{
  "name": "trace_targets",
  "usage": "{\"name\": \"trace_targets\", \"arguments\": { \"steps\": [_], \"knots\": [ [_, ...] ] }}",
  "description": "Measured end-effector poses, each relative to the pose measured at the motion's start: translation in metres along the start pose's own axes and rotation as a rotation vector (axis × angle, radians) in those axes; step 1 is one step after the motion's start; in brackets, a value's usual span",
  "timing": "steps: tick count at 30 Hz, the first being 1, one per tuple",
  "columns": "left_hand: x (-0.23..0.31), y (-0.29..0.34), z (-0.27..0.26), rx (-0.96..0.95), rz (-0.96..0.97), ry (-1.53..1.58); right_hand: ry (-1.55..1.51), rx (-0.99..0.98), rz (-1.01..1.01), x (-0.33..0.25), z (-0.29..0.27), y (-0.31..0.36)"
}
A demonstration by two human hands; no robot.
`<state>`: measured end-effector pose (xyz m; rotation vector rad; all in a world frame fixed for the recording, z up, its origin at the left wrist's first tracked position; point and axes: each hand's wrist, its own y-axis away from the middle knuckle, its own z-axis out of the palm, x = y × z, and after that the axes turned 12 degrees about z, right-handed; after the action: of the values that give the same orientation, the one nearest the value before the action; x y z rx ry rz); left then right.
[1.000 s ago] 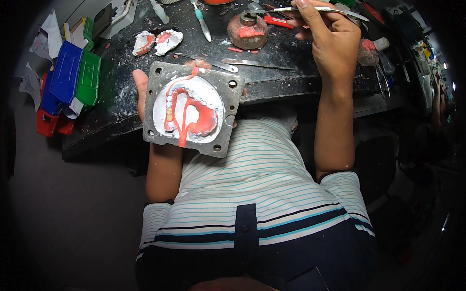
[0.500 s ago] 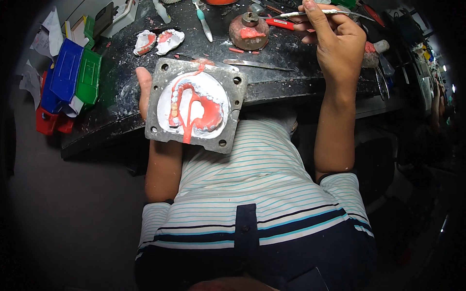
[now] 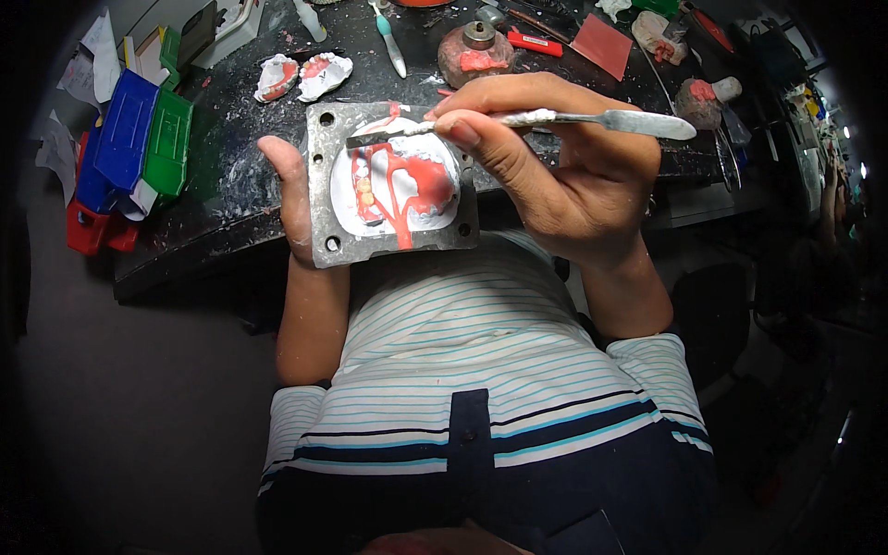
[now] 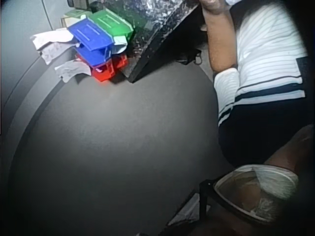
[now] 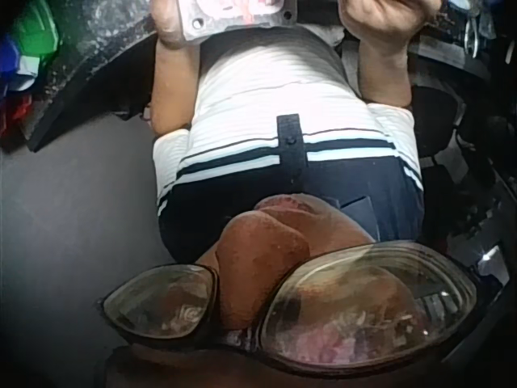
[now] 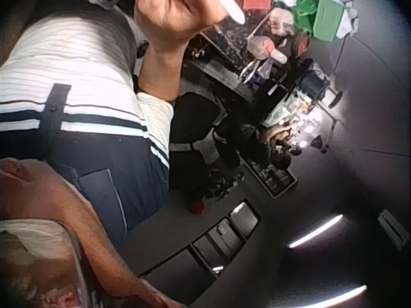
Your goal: The person uses a metal spatula to apply and smooth pink acrylic material onto a dental mold held in a metal frame. The person repeatedly adds material and shapes the gum area around the teeth.
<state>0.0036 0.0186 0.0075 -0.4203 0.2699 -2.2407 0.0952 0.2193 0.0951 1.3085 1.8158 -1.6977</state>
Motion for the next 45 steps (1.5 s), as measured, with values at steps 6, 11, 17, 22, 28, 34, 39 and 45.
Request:
{"name": "trace_targets", "arguments": {
  "steps": [6, 11, 17, 22, 28, 34, 39, 45],
  "knots": [
    [-0.0001, -0.0004, -0.0009, 0.000, 0.002, 0.050, -0.003, -0.025, -0.007, 0.0020, -0.0005, 0.0013],
    [-0.0004, 0.0002, -0.0029, 0.034, 0.012, -0.111, 0.042, -0.029, -0.060, 0.0017, -0.0002, -0.0018],
    [0.0000, -0.0001, -0.0039, 0.021, 0.001, -0.163, 0.085, -0.079, -0.093, -0.0011, -0.0029, -0.0029],
    [-0.0009, 0.0005, -0.0022, 0.028, -0.002, -0.134, 0.112, -0.081, -0.103, -0.0019, -0.0034, -0.0028],
    [-0.0002, -0.0001, -0.0027, 0.015, 0.003, -0.048, 0.068, -0.091, -0.122, 0.0035, -0.0054, -0.0027],
    [0.0000, -0.0002, -0.0009, 0.006, -0.016, 0.055, 0.043, -0.066, -0.090, 0.0024, -0.0044, -0.0036],
    [-0.0004, -0.0004, 0.0002, -0.019, -0.007, 0.128, 0.014, -0.037, 0.019, -0.0021, -0.0037, -0.0008],
    [0.0005, -0.0017, 0.0007, -0.017, -0.006, 0.071, 0.029, 0.023, -0.014, -0.0016, -0.0015, -0.0012]
  ]
}}
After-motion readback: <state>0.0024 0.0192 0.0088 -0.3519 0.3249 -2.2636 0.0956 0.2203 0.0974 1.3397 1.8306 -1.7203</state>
